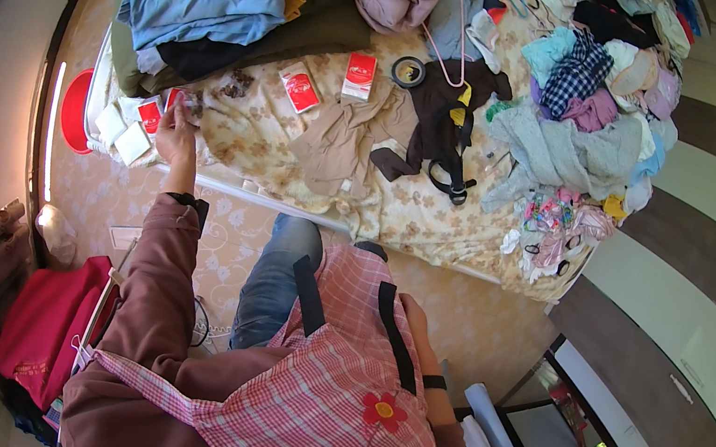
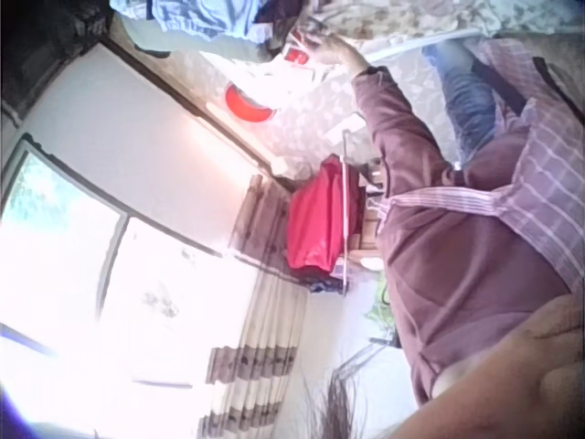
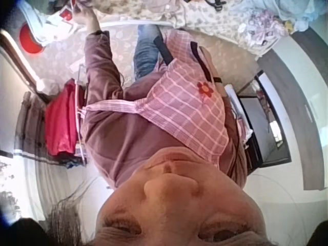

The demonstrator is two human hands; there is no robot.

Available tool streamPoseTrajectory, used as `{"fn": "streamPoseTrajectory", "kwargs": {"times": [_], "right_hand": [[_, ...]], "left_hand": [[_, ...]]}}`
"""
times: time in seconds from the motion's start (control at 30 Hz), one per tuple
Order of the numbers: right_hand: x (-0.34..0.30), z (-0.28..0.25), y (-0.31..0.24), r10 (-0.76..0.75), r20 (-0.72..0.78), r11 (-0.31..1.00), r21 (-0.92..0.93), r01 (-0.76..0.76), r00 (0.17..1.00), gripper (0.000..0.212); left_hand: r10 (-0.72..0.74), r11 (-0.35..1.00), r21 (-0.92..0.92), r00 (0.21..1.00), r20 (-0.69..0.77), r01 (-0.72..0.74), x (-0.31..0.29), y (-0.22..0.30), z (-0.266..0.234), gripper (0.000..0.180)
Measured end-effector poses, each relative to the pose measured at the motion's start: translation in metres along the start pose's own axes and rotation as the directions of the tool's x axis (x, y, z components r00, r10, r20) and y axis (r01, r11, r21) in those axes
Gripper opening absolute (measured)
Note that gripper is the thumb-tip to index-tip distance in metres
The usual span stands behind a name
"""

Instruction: Folding various items of clothing including shirts, trousers, and socks and stacking them on a bed.

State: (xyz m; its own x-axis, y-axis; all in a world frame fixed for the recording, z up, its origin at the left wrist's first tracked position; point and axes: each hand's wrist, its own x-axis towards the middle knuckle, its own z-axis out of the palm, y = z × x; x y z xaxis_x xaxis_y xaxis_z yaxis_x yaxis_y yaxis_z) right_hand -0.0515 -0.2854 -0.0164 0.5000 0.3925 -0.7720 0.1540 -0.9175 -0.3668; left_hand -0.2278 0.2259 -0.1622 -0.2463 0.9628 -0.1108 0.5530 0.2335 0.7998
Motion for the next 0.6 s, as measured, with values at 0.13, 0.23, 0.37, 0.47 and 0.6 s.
{"fn": "streamPoseTrajectory", "kwargs": {"times": [0.13,0.23,0.37,0.47,0.6], "right_hand": [[-0.003,0.000,0.008,0.019,-0.019,0.998,0.054,-0.018,1.000,0.032],[-0.005,0.005,0.010,0.054,-0.046,0.993,0.112,-0.048,0.997,0.034],[-0.007,0.011,0.003,0.046,-0.009,0.996,0.081,-0.045,0.999,0.035],[-0.016,0.012,0.000,0.066,-0.007,0.994,0.084,-0.065,0.998,0.035],[-0.024,0.015,0.003,0.134,-0.027,0.980,0.155,-0.129,0.991,0.033]], "left_hand": [[0.609,0.719,0.405,0.792,0.025,-0.566,-0.024,0.028,0.024,0.036],[0.128,0.914,0.229,0.773,0.621,-0.336,-0.069,0.062,0.060,0.050],[0.071,0.869,0.386,0.850,0.522,-0.309,-0.099,0.059,0.119,0.075],[0.018,0.793,0.541,0.899,0.437,-0.279,-0.104,0.073,0.143,0.081],[-0.063,0.812,0.532,0.870,0.489,-0.240,-0.098,0.093,0.137,0.066]]}}
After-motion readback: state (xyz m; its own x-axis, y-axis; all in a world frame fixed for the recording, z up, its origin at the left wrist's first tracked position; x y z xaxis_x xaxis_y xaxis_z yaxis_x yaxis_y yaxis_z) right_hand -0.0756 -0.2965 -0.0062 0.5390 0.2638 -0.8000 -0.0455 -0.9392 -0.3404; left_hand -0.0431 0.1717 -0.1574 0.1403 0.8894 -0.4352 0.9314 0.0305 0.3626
